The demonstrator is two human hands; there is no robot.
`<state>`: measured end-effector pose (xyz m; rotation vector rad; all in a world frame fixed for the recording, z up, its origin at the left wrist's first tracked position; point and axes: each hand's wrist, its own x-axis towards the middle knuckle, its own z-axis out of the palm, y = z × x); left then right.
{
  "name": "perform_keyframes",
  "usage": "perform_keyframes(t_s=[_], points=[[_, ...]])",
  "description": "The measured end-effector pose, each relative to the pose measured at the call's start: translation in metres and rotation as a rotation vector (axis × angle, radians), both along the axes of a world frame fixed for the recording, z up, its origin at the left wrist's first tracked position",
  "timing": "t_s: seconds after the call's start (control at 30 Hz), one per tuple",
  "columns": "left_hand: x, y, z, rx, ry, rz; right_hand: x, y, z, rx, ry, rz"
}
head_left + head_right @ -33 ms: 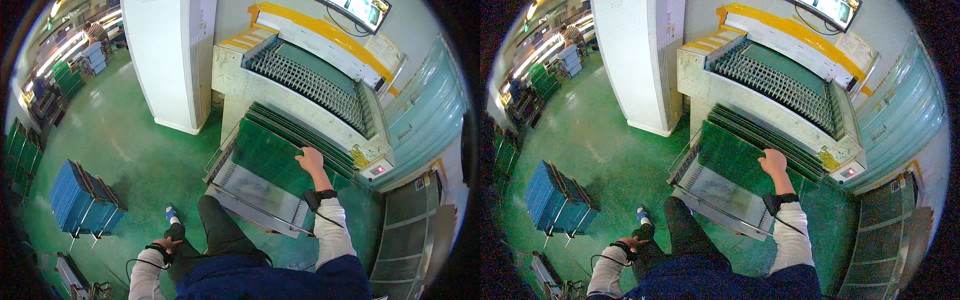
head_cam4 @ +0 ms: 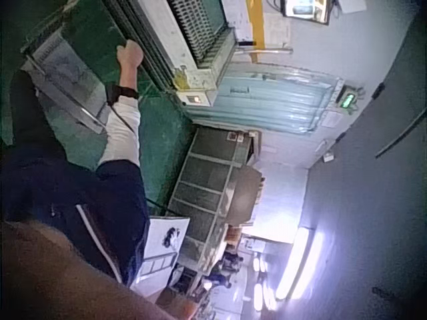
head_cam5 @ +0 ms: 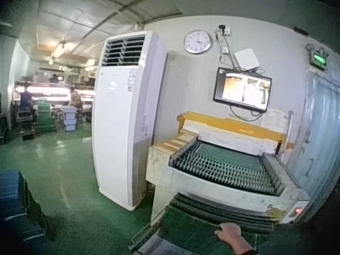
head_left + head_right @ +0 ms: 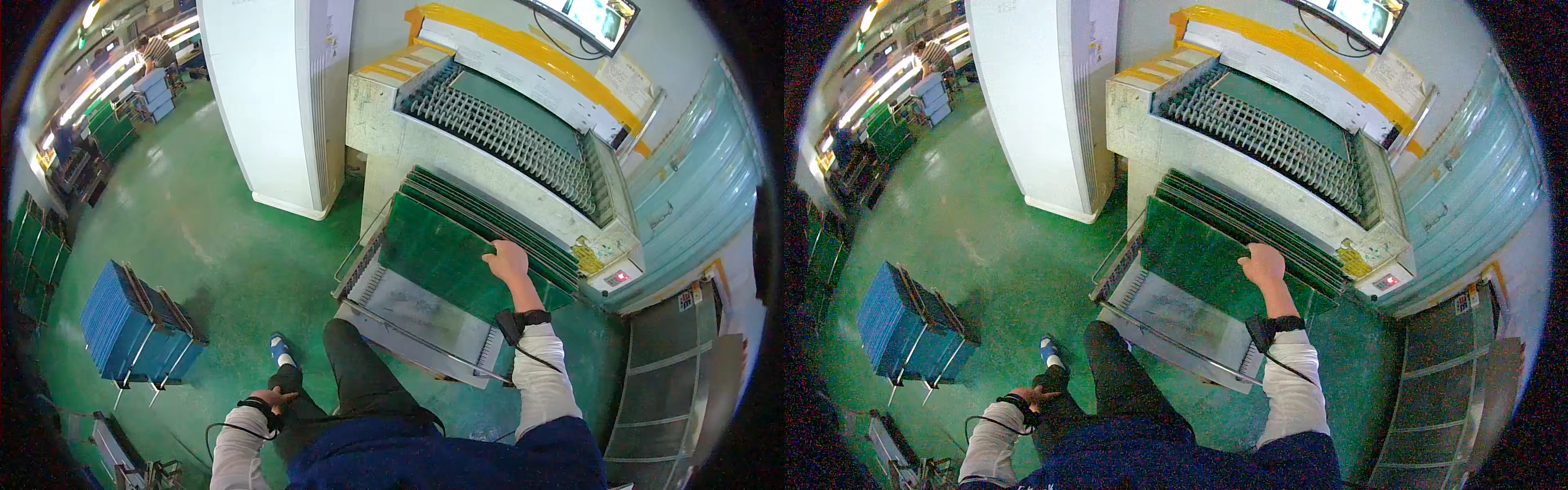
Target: Load green printed circuit boards into a processing machine one by one.
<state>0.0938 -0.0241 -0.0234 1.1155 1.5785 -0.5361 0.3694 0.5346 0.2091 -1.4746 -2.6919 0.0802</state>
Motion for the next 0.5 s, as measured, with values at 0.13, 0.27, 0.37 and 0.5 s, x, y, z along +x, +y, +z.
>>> perform_keyframes(t_s=[0.13,0.27,0.37,0.5], points=[[0.001,-0.001,0.002,0.002,0.014,-0.023,0.001,0.001,-0.003,0.018,0.02,0.007],[0.001,0.009,0.012,-0.006,0.011,-0.092,0.009,0.003,-0.004,0.032,0.033,0.014],[-0.011,-0.032,-0.066,-0.12,0.072,0.164,-0.013,-0.002,0.0,0.015,0.043,0.046],[-0.004,0.001,-0.025,-0.079,0.03,0.135,0.004,0.0,-0.001,0.019,0.002,-0.002]])
